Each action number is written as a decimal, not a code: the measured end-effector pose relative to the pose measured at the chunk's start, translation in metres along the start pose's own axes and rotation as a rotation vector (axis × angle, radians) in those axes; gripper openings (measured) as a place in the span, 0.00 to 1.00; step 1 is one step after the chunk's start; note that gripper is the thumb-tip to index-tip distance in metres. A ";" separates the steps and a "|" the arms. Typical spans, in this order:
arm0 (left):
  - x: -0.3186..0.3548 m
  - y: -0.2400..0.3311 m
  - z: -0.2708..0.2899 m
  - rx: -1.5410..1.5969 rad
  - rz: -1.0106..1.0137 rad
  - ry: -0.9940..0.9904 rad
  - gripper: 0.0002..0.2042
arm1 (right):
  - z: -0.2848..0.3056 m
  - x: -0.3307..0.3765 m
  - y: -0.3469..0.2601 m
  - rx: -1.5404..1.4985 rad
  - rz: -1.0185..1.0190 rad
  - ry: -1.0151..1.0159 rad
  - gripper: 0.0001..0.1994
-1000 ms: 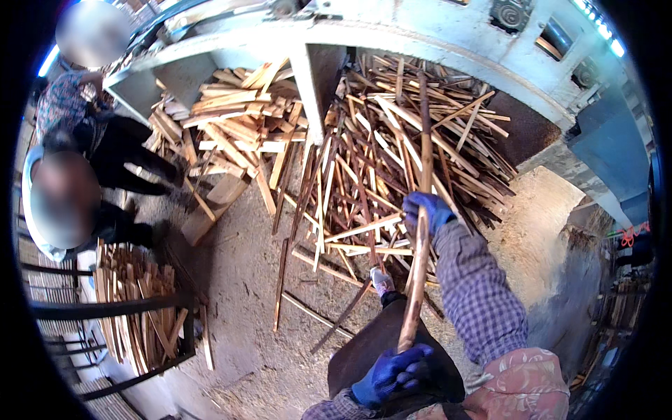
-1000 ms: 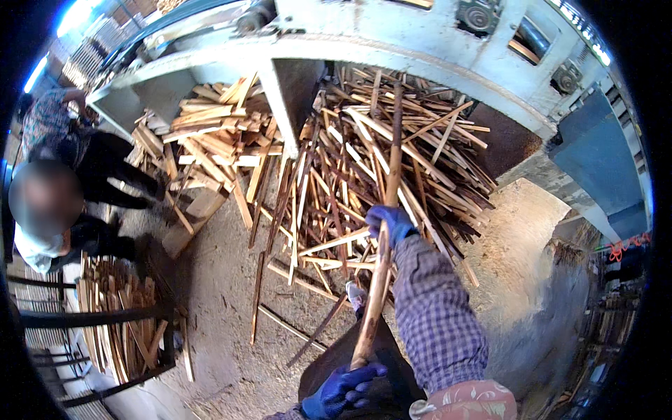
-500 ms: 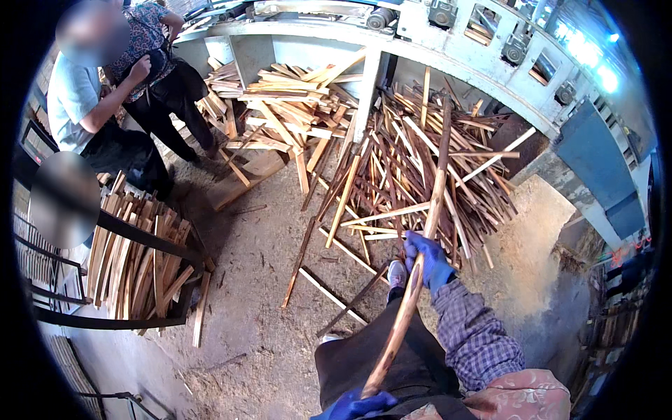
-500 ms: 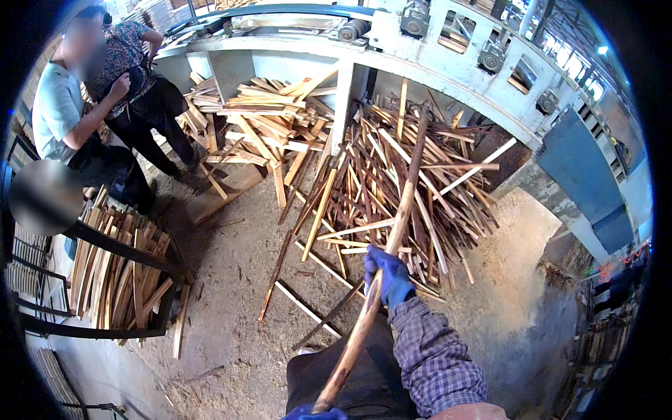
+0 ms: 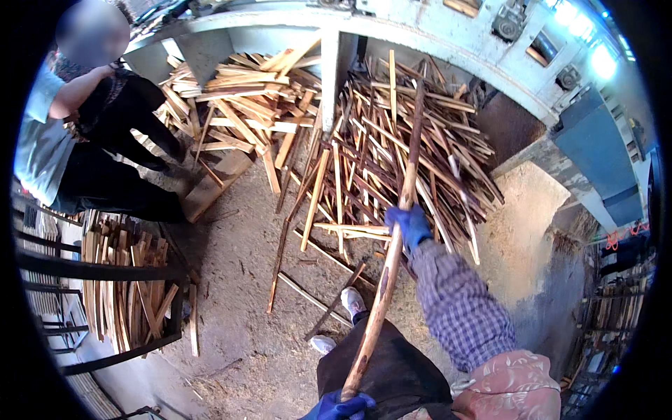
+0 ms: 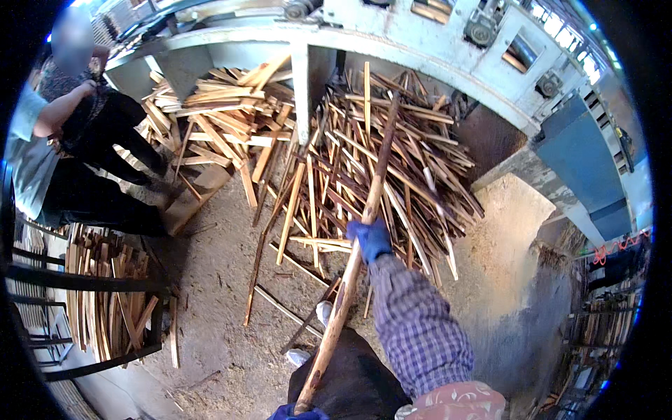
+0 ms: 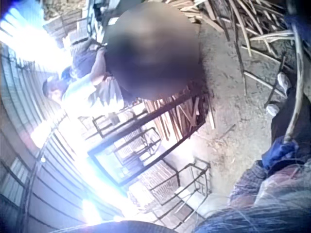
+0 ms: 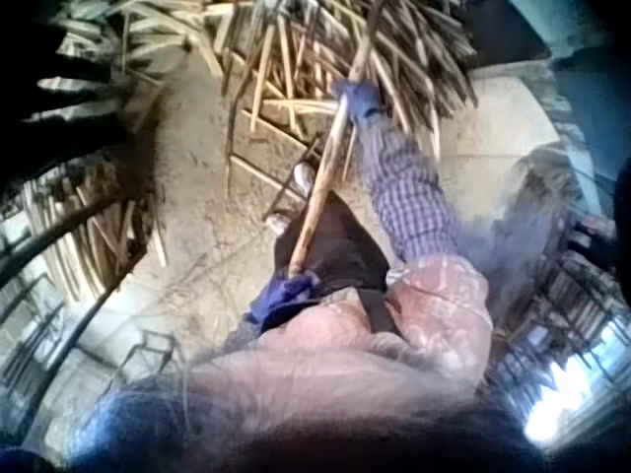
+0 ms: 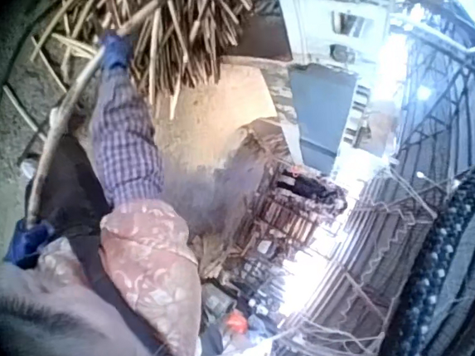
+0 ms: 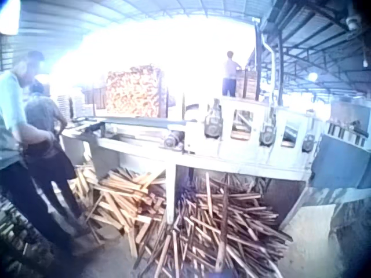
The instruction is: The person puts on blue gloves and pulls a metal hand truck through a warehouse. They then use a pitchfork to gather and move a pile of wooden sticks on the floor.
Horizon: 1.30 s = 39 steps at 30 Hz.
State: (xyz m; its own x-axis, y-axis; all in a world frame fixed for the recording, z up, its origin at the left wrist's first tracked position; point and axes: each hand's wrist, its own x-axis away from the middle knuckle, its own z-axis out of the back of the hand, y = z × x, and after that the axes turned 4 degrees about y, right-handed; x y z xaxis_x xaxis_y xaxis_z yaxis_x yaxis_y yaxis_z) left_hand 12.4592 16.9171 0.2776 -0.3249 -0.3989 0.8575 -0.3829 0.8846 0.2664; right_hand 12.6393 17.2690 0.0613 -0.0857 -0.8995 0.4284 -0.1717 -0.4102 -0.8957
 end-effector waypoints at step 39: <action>0.161 -0.521 0.335 -0.364 0.089 0.620 0.12 | -0.061 0.477 0.212 -0.229 -0.616 -0.118 0.20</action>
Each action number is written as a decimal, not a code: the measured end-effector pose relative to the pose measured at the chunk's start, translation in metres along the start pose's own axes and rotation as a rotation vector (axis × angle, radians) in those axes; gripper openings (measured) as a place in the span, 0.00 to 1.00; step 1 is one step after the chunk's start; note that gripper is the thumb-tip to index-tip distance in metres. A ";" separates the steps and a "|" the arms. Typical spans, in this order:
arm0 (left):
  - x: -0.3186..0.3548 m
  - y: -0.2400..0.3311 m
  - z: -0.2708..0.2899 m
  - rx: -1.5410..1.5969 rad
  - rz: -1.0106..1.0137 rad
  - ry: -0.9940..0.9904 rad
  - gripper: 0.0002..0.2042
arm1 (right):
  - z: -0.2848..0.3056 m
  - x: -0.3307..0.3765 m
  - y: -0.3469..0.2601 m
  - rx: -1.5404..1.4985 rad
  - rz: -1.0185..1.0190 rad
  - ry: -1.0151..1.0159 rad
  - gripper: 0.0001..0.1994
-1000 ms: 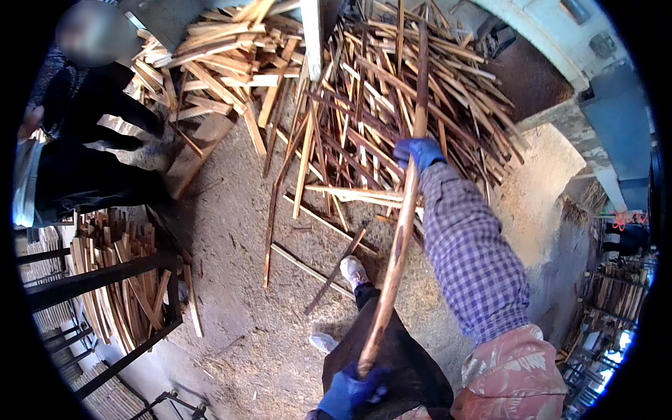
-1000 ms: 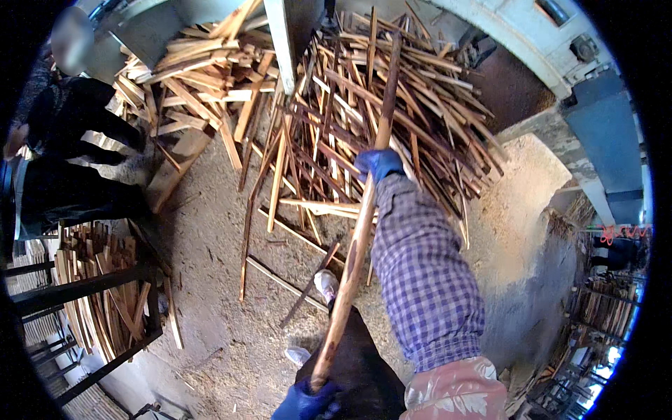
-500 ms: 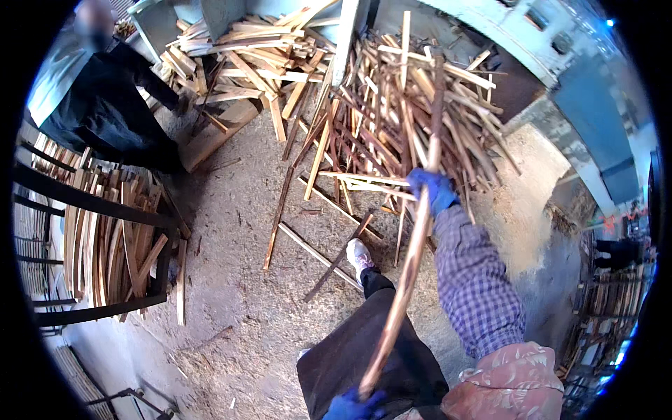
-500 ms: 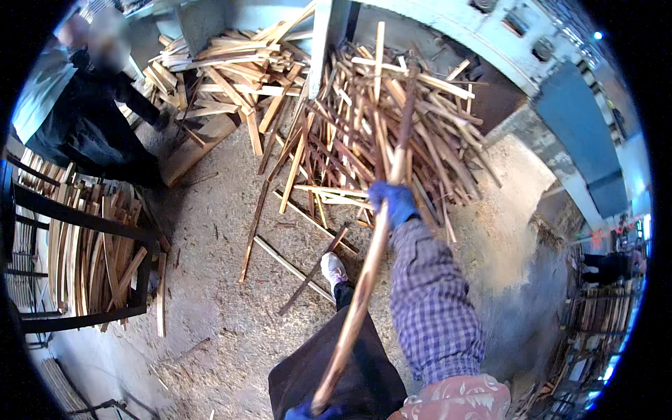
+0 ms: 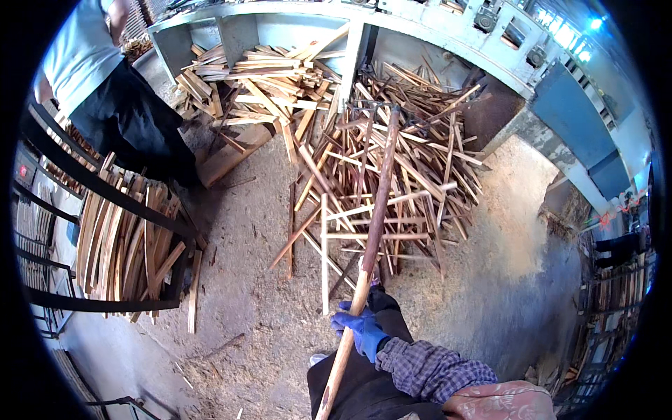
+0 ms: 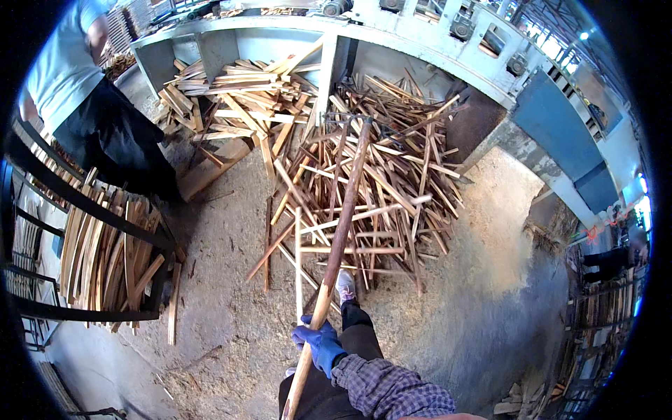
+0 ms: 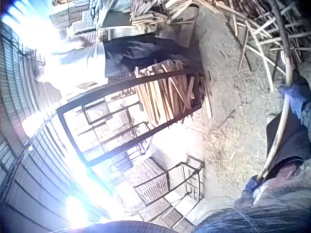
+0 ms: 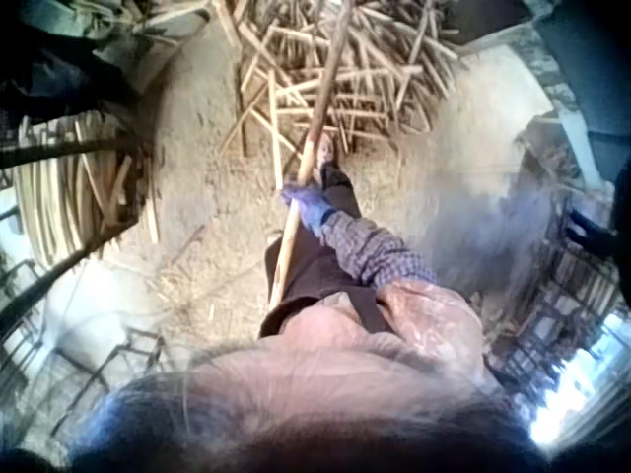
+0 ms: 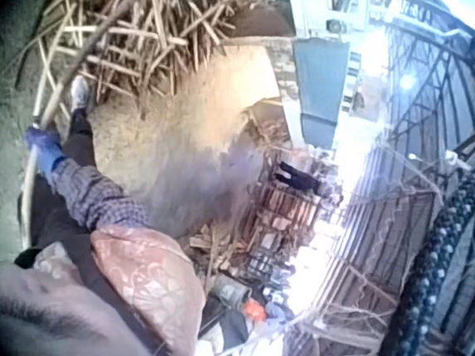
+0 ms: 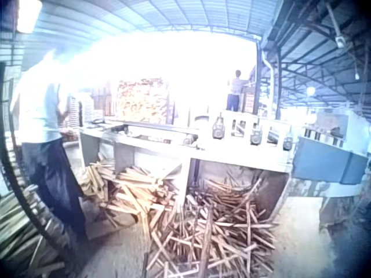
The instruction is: The person puts on blue gloves and pulls a metal hand truck through a warehouse. They then use a pitchfork to gather and move a pile of wooden sticks on the floor.
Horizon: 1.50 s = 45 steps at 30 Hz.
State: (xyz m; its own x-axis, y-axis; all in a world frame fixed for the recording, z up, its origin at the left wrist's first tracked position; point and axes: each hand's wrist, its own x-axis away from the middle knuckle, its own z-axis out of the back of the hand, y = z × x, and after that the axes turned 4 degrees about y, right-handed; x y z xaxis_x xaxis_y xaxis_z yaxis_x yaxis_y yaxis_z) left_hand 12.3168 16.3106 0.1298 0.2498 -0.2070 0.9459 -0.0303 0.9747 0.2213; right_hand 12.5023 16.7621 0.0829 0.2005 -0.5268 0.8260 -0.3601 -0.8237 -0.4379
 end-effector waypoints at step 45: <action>-0.173 0.649 -0.330 0.215 -0.815 -0.890 0.11 | 0.088 -0.201 -0.359 0.256 0.134 0.271 0.09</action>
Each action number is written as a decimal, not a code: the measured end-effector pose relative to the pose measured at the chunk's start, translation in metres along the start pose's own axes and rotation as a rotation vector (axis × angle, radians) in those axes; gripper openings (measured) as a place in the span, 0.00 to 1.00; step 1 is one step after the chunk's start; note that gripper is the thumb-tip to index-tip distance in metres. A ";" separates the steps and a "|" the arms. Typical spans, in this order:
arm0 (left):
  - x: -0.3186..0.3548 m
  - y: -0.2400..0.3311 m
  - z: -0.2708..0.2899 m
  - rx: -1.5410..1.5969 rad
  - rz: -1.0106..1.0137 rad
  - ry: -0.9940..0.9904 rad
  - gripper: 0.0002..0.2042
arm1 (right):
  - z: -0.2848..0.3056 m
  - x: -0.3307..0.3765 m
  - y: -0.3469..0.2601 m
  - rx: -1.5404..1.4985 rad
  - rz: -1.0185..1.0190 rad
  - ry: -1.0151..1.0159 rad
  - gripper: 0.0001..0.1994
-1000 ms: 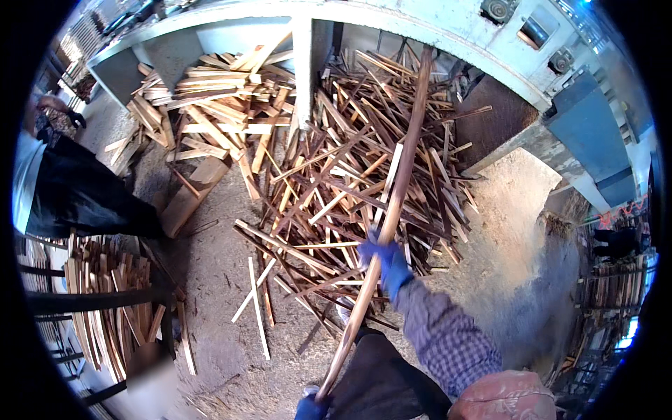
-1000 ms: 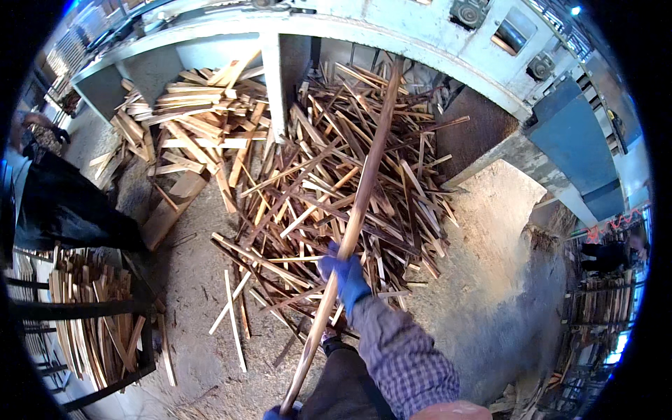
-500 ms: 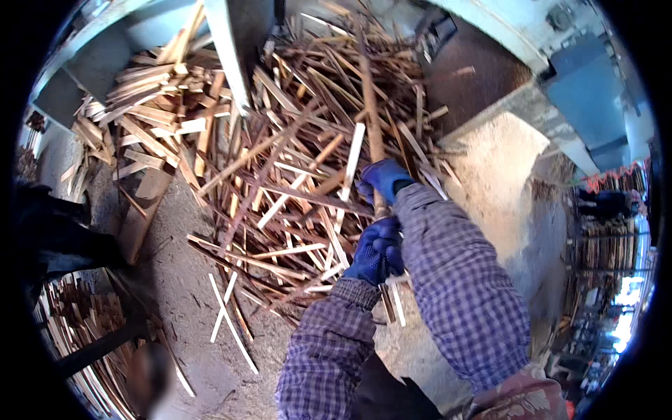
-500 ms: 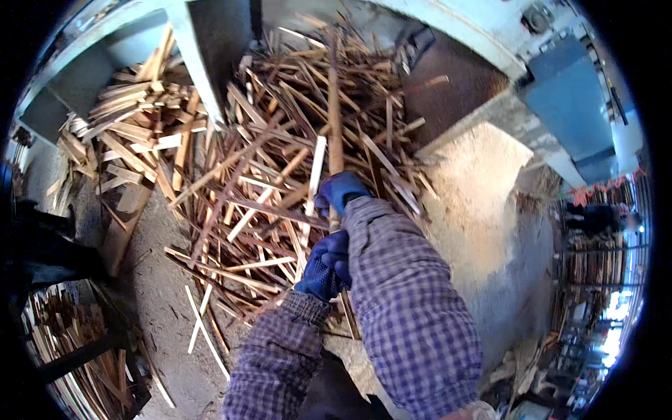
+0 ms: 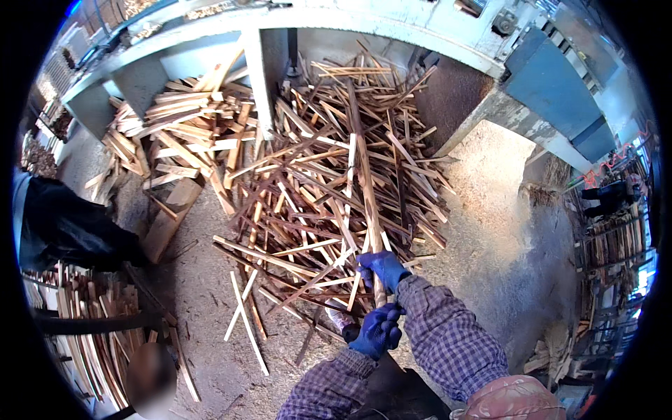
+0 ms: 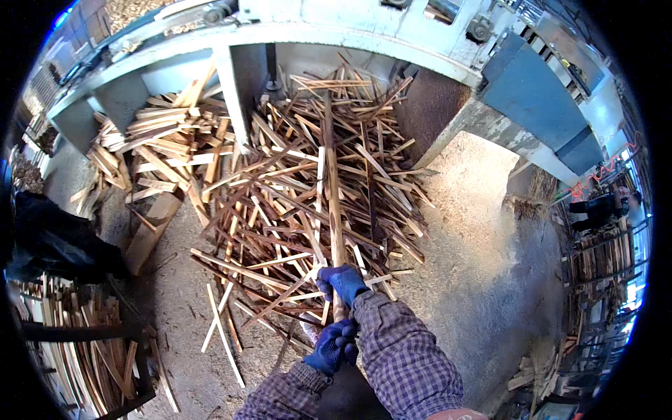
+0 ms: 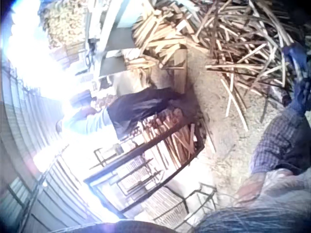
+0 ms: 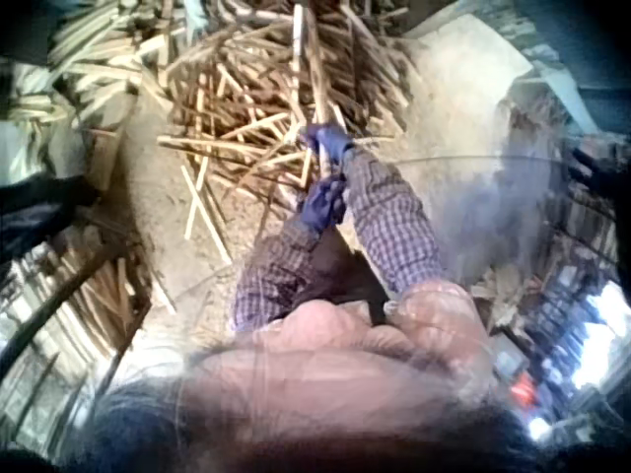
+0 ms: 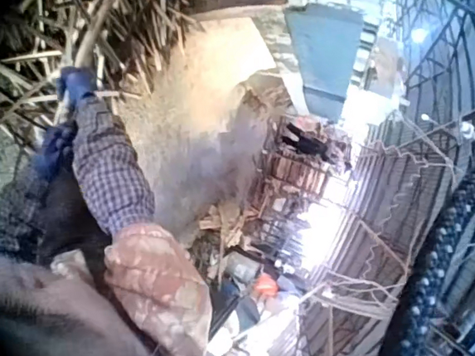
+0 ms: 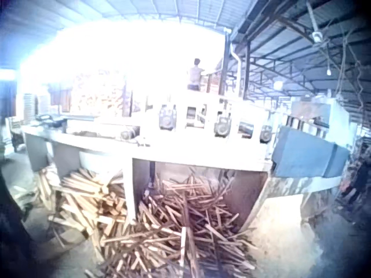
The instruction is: The person puts on blue gloves and pulls a metal hand truck through a warehouse. They then use a pitchfork to gather and move a pile of wooden sticks on the floor.
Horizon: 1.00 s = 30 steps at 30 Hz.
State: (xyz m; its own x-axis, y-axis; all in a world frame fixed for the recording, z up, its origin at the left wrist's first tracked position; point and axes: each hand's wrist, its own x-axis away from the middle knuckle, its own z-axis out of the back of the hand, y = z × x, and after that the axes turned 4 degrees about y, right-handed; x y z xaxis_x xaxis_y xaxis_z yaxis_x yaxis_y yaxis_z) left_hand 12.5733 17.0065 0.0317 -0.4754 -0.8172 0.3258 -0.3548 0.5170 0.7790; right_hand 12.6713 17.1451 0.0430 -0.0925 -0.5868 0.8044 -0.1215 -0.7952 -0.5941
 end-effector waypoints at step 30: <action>0.081 0.113 -0.035 0.597 0.543 0.030 0.14 | -0.019 -0.094 -0.086 -0.095 0.104 -0.161 0.08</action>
State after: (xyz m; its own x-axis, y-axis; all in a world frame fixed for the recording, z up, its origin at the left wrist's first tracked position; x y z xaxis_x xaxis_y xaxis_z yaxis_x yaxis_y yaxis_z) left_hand 12.5230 16.9898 0.1647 -0.6862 -0.4153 0.5973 -0.4550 0.8856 0.0931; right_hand 12.6711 17.2712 0.0185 0.0492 -0.6876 0.7244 -0.2125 -0.7159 -0.6651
